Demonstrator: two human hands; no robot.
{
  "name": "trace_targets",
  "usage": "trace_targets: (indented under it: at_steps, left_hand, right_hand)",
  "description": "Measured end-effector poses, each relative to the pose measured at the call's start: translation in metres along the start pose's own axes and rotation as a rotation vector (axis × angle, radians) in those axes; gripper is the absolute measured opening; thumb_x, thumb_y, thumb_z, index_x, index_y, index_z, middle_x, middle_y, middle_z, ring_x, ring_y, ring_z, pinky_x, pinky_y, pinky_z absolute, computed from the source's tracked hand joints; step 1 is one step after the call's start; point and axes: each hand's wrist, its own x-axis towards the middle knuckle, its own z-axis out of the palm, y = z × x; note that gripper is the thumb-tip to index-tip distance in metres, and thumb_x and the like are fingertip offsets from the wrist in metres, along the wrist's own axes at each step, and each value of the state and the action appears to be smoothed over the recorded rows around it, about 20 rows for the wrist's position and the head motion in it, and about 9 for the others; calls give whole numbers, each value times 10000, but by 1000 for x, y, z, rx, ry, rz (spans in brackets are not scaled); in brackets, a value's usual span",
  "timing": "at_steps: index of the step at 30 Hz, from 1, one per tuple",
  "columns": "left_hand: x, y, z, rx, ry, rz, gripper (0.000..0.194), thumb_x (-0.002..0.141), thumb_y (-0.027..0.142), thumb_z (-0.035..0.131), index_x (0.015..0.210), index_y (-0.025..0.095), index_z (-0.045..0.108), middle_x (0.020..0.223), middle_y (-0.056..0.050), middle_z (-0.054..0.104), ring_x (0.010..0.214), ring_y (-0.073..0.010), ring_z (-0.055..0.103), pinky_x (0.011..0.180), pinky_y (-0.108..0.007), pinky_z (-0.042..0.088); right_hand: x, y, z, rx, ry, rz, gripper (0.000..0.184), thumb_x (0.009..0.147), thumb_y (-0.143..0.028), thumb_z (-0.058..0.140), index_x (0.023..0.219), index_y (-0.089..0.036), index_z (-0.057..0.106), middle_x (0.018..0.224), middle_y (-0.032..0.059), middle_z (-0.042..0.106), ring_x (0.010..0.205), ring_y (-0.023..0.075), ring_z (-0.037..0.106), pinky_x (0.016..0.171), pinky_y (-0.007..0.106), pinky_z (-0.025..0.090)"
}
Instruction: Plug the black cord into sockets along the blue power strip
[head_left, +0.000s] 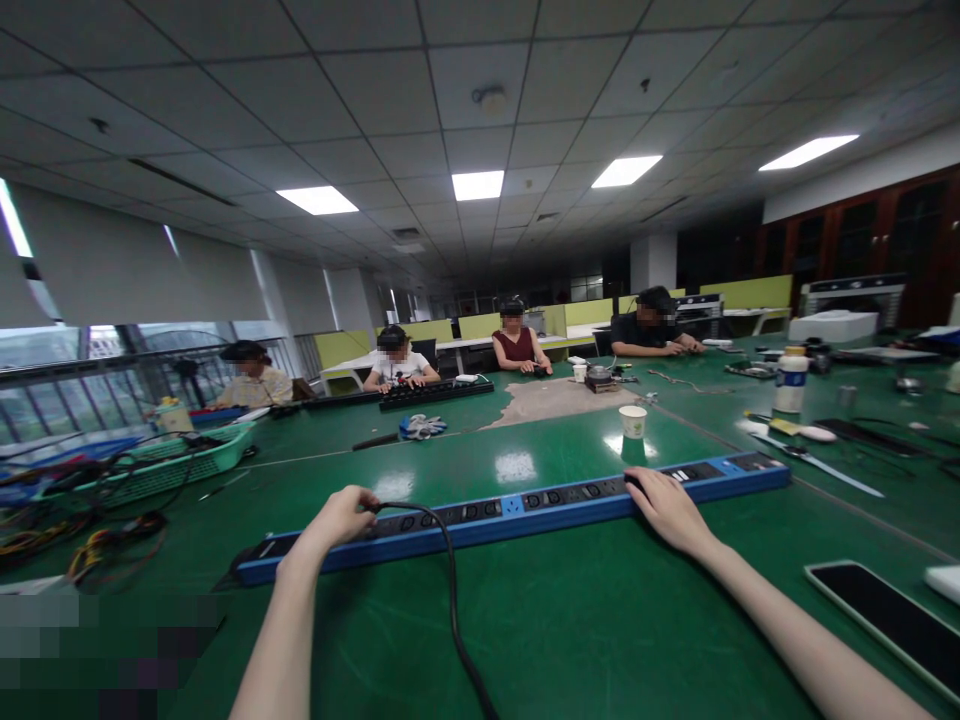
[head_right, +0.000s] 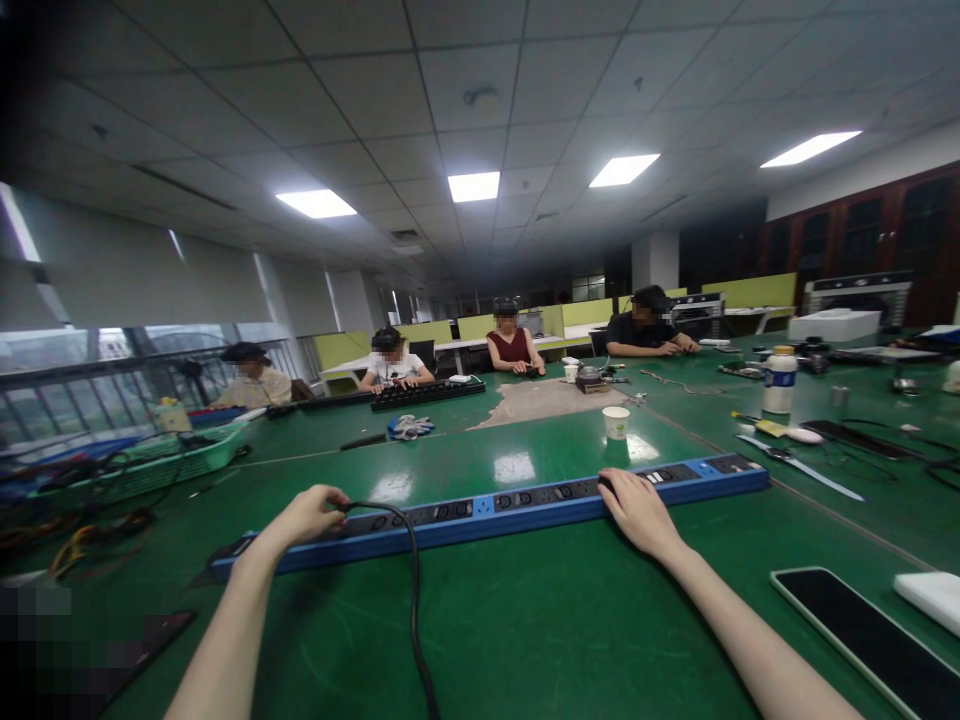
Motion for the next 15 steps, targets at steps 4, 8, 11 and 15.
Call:
trace_targets:
  at_steps: [4,8,11,15]
  left_hand:
    - [-11,-1,-14,182,108,-20,323,707,330,769,1025,285,800,1127,-36,783,989,-255,725,800,-261,509]
    - [-12,-1,-14,299,189,-1,281,759,469,737,1014,366,796,1096,-9,789,1046,-264,706,843,-289,499]
    - [-7,-2,-3,270,227,-48,310,798,513,699,1035,336,792,1081,-46,790,1035,-271,710,840,-302,505]
    - [-1,-7,12,214,363,-188,362,829,547,642,1059,307,786,1098,-93,780,1038,-326,706,832,-370,521]
  right_hand:
    - [0,0,0,-1,-7,4,452,1034,-507,339,1340,-292,593,1343,64,665,1248,258,596,1081,464,427]
    - [0,1,1,-8,-11,3,460,1036,-508,333,1346,-286,590,1345,64,663,1255,256,590,1084,459,423]
    - [0,2,3,-12,-7,1,465,1036,-504,328,1348,-281,591,1348,66,663,1259,254,588,1087,454,420]
    - [0,2,3,-17,8,-5,462,1031,-506,338,1342,-289,602,1345,61,667,1250,253,598,1079,449,429]
